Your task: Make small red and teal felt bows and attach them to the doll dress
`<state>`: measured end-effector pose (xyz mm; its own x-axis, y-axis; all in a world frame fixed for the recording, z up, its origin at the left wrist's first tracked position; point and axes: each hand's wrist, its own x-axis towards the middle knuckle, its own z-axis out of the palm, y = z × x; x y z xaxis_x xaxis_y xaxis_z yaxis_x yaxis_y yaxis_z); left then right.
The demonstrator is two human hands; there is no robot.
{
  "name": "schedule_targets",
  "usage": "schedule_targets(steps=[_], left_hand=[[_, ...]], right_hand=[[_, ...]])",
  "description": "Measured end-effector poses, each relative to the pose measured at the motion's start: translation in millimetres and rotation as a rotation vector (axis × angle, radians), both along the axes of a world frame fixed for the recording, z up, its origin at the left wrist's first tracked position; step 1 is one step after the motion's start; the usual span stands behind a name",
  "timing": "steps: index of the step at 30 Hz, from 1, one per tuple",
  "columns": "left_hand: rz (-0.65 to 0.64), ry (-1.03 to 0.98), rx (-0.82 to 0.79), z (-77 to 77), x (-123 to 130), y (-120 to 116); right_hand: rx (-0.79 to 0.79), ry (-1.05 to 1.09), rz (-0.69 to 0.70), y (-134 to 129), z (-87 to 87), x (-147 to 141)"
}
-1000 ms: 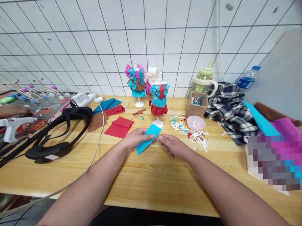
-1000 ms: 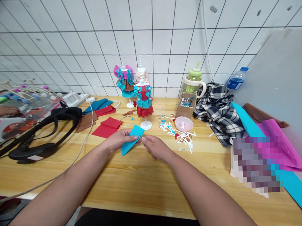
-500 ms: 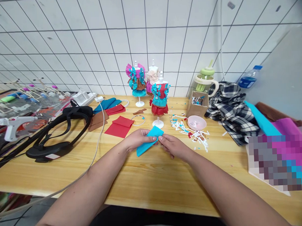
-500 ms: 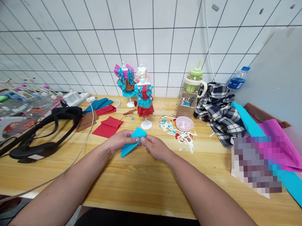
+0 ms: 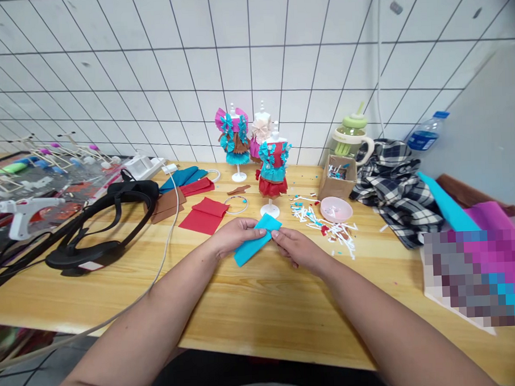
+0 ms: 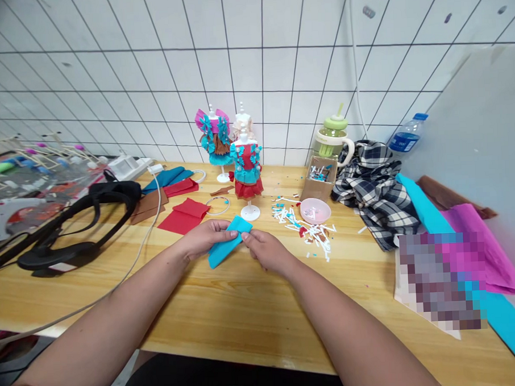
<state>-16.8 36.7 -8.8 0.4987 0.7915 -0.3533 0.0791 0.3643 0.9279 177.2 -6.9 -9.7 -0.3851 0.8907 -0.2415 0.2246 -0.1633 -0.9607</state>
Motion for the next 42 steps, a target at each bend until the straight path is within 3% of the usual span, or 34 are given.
schedule_targets(steps=[8, 42], left_hand=[[-0.017, 0.015, 0.04, -2.6, -0.9, 2.2], [0.019, 0.081, 0.062, 1.1, -3.2, 2.7]], right_hand=[[-0.106, 0.085, 0.005, 0.2, 4.2, 0.1], [-0.166, 0.166, 0.029, 0.7, 6.2, -1.3]])
